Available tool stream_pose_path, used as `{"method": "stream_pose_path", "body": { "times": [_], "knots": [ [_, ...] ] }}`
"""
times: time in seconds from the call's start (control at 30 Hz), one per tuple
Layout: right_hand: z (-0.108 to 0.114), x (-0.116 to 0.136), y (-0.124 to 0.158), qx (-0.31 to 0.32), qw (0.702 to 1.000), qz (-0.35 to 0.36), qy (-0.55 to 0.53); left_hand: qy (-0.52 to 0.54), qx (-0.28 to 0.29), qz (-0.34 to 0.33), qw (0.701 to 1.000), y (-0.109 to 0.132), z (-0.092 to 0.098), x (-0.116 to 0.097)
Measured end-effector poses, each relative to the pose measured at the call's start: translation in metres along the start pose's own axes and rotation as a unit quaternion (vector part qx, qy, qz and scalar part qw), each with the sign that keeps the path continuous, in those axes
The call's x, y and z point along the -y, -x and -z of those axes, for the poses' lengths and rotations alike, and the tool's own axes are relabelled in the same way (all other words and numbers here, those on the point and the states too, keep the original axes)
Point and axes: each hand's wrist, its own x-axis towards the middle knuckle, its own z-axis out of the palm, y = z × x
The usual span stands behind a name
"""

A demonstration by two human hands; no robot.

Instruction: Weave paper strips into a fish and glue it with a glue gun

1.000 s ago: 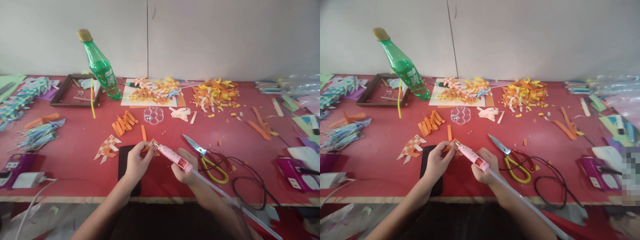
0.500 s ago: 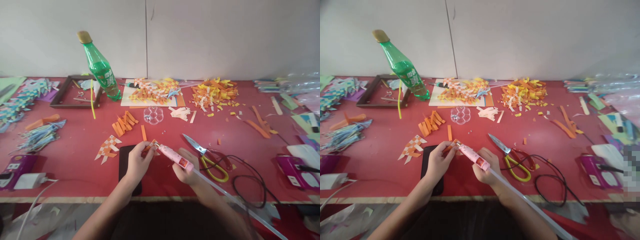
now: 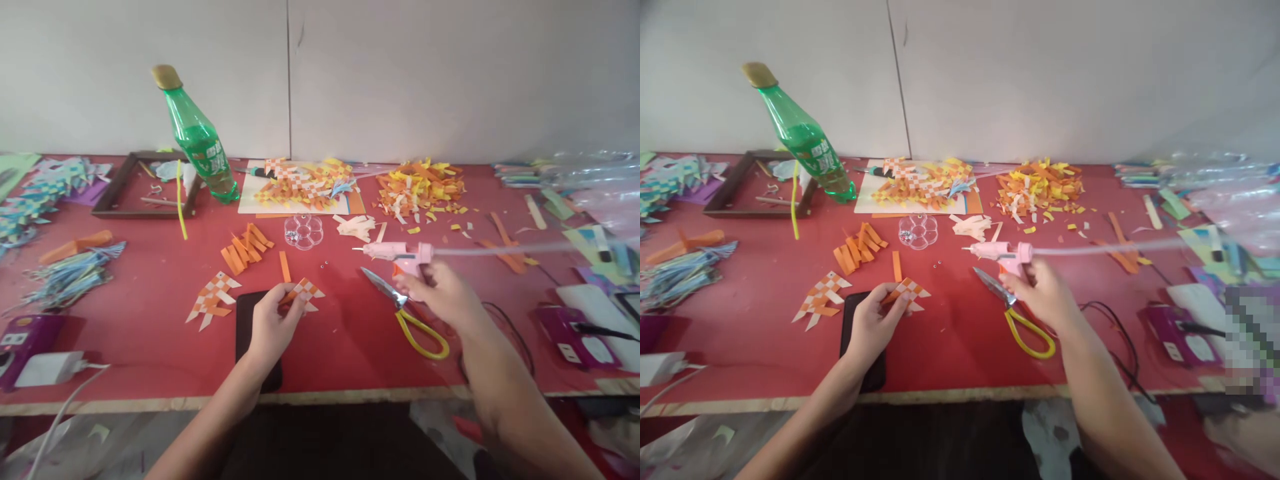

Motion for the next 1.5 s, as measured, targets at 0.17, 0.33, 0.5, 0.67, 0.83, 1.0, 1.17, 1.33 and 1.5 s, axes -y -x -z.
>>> {"method": "stream_pose_path", "body": {
  "times": [0.17,0.33,0.5,0.67,0.83,1.0,1.17,1.33,1.5],
  "knots": [
    [0.007,-0.018,-0.031,0.006,0.993,-0.007,0.122,0.014,-0.005,0.008,1.0,0.0,0.0,0.001],
    [-0.012,-0.001,-0.033,-0.085,0.967,0.065,0.233,0.02,-0.006,0.012,1.0,0.0,0.0,0.0],
    [-0.05,0.045,-0.025,-0.063,0.94,0.203,0.266,0.019,0.002,0.009,1.0,0.001,-0.001,0.0],
    [-0.093,0.06,-0.04,0.004,0.922,0.269,0.277,0.023,0.005,0.011,1.0,0.002,0.0,0.001],
    [-0.102,0.057,-0.054,0.039,0.913,0.285,0.291,0.025,0.01,0.01,1.0,0.002,0.0,0.001],
    [-0.098,0.06,-0.056,0.09,0.89,0.317,0.316,0.027,0.025,0.013,0.999,0.002,-0.001,-0.003],
    [-0.092,0.069,-0.058,0.148,0.86,0.35,0.339,0.027,0.034,0.013,0.999,0.002,0.0,-0.004],
    [-0.09,0.076,-0.073,0.213,0.846,0.36,0.329,0.028,0.038,0.01,0.999,0.002,-0.001,-0.001],
    [-0.084,0.07,-0.085,0.245,0.858,0.377,0.25,0.025,0.028,0.013,0.999,0.002,-0.001,-0.001]
  ]
}}
